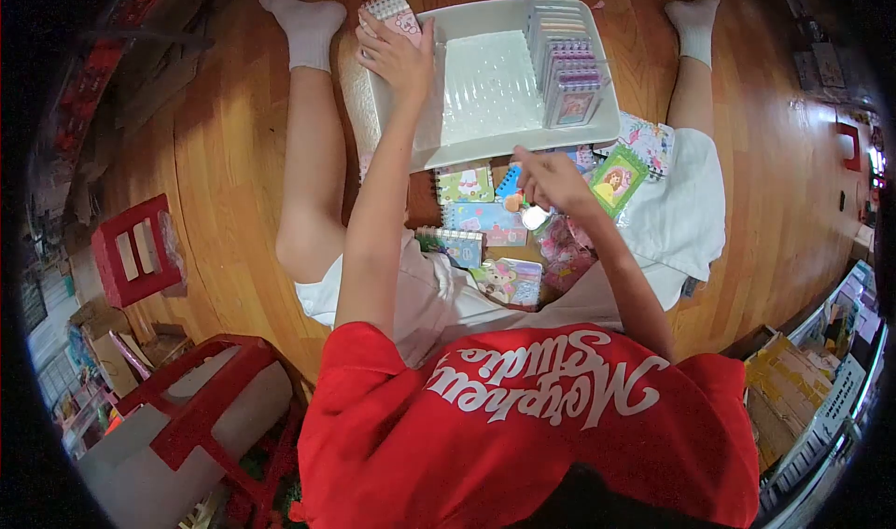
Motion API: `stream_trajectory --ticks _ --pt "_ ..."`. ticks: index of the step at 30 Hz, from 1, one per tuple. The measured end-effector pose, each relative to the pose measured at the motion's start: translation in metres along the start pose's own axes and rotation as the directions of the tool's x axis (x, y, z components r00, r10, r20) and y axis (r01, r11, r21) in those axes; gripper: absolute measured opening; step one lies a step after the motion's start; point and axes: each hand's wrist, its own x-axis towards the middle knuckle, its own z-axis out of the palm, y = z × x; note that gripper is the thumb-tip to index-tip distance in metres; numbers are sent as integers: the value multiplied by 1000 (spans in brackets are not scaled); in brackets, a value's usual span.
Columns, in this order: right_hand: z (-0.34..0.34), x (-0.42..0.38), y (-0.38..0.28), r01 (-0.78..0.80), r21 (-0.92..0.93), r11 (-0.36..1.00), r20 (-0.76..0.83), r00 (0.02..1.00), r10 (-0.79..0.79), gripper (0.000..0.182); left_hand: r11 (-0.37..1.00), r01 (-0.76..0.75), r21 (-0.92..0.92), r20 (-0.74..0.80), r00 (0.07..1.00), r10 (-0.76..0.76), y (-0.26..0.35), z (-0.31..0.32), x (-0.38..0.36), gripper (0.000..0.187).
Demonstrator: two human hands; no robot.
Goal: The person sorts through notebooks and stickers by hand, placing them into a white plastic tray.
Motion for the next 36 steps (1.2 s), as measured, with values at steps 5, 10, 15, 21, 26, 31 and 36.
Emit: stream_trajectory --ticks 5,10,15,21,26,31,36 --pt "41 34 -53 688 -413 597 -78 626 -776 13 998 20 -58 20 1000 -19 -1 0 0 112" --pt "70 131 -37 391 -911 130 105 526 -844 28 990 24 -139 94 995 -10 -5 -6 4 98" --pt "78 145 -34 262 -964 37 138 617 -775 38 925 95 -367 323 946 31 -21 -26 16 84" --pt "83 149 -43 235 -969 77 85 608 -790 46 480 561 -675 719 647 254 -102 -36 26 71" --pt "83 150 -42 230 -971 59 93 599 -795 48 453 452 -768 611 730 308 -103 -28 26 70" --pt "73 148 -47 344 -935 85 143 586 -797 46 449 519 -727 648 735 200 -102 -12 30 63" --pt "63 117 -57 700 -563 440 -28 516 -856 37 489 444 -751 604 760 238 -105 -5 37 59"
